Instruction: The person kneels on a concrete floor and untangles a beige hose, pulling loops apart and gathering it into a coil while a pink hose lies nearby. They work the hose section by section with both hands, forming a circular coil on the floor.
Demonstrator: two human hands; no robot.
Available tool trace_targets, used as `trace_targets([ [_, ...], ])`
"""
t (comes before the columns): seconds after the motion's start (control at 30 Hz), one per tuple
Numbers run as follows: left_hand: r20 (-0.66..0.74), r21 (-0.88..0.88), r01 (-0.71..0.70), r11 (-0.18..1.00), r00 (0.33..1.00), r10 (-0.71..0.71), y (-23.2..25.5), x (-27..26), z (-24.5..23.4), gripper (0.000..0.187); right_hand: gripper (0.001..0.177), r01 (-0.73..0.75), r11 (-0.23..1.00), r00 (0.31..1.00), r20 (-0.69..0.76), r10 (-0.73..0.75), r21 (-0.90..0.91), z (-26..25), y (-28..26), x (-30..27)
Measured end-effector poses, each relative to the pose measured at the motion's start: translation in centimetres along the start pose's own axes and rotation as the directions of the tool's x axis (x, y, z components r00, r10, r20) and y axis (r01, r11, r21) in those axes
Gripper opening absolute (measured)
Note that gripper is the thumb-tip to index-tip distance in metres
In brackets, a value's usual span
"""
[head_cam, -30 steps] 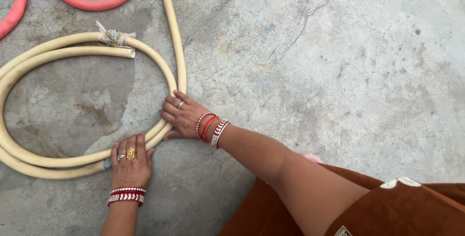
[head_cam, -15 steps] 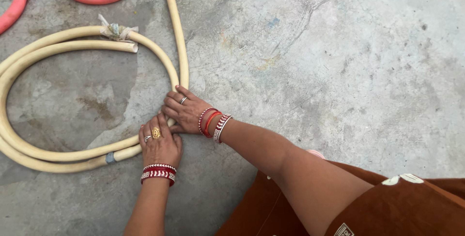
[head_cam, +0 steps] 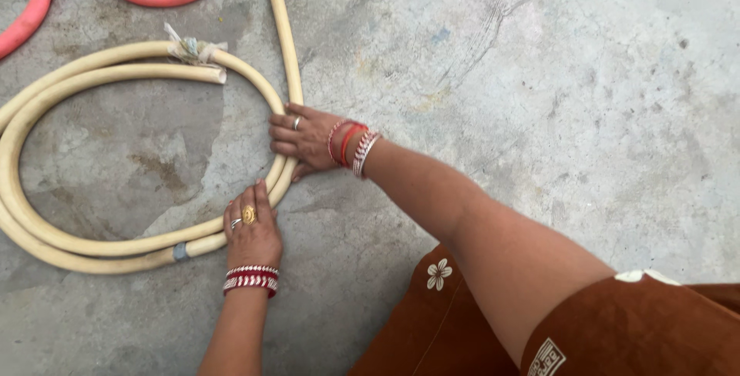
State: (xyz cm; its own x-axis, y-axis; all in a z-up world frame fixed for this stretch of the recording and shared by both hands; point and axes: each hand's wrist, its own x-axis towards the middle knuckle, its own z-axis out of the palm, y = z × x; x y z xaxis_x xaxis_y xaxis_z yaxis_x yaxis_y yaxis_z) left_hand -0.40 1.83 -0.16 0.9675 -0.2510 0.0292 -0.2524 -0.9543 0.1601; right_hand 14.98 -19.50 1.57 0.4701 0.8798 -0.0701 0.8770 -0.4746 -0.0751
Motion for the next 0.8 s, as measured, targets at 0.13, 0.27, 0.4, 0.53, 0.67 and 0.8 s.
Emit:
trace_targets([
  [0.13, 0.020, 0.018, -0.041, 0.999, 0.999, 0.041, -1.4, -0.9, -0.3, 0.059, 0.075, -0.079, 0.997, 0.997, -0.012, 0.079, -0.012, 1.2, -2.5, -0.5],
  [0.27, 0.074, 0.120, -0.108, 0.987, 0.992, 0.099, -3.6, -2.2, -0.6, 0.056, 0.076, -0.145, 0.989, 0.987, -0.075, 0.145, 0.004, 1.6, -5.0, -0.6],
  [0.4, 0.134, 0.199, -0.178, 0.964, 0.979, 0.153, -5.8, -3.1, -1.0, 0.056, 0.075, -0.202, 0.979, 0.978, -0.048, 0.203, 0.037, 1.9, -7.5, 0.0],
  [0.53, 0.144, 0.185, -0.203, 0.962, 0.974, 0.177, -7.4, -3.9, -1.8, 0.059, 0.071, -0.236, 0.970, 0.968, -0.070, 0.240, 0.066, 2.2, -9.3, 0.9],
  [0.67, 0.109, 0.197, -0.225, 0.954, 0.972, 0.207, -8.1, -4.4, -2.5, 0.057, 0.069, -0.287, 0.953, 0.942, -0.149, 0.299, 0.099, 2.5, -10.9, 1.0],
  [0.8, 0.050, 0.157, -0.162, 0.974, 0.987, 0.156, -7.2, -4.5, -2.6, 0.059, 0.068, -0.274, 0.956, 0.946, -0.151, 0.288, 0.107, 2.8, -11.1, 0.9],
])
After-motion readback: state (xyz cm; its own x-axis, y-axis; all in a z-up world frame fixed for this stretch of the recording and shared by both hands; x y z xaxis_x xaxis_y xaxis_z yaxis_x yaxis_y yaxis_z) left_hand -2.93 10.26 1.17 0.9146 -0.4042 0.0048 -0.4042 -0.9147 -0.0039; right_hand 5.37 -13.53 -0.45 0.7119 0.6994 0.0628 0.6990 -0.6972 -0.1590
